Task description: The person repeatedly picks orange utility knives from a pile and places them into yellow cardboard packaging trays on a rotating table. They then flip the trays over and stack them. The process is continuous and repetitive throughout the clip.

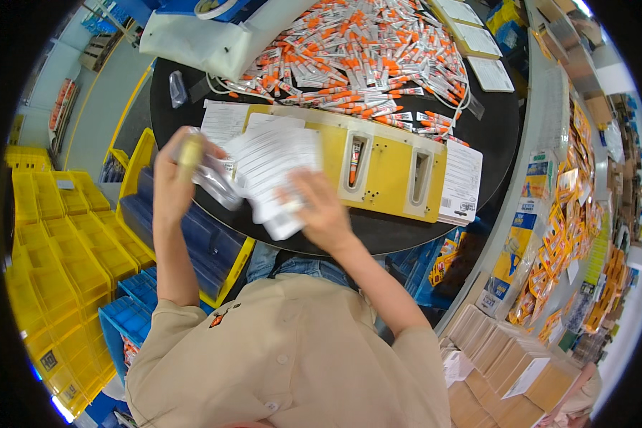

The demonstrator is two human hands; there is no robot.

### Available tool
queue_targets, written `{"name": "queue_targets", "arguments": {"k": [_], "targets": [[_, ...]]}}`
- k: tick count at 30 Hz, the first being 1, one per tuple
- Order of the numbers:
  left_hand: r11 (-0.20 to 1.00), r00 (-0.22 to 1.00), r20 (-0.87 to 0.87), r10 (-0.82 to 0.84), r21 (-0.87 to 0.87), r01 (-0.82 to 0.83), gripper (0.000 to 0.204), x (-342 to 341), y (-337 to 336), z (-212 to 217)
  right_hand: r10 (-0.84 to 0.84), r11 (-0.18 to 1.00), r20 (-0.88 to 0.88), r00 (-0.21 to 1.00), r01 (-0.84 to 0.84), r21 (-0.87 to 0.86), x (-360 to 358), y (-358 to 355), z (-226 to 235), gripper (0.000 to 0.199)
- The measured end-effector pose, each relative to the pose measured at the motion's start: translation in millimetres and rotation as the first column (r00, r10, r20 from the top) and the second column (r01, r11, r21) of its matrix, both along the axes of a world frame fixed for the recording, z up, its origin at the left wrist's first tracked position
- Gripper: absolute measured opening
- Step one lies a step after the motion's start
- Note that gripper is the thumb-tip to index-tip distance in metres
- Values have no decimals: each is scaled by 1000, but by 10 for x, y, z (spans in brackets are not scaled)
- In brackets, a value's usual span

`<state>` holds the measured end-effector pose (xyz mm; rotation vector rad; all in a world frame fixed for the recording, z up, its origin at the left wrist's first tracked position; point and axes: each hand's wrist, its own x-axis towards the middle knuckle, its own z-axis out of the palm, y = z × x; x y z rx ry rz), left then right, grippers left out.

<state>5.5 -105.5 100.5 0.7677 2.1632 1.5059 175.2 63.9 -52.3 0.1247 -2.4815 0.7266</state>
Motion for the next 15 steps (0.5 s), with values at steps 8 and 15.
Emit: {"name": "queue_targets", "arguments": {"k": [8,15], "targets": [[715,712,-166,-682,54,697,26,998,1462,-185,-653,591,5,757,514,-621,139,1454,-108,35],[782,781,-123,-613,-234,577,31,1178,2357,-1142,-987,94,-158,-38,658,-747,1275,3497,105,15]]}}
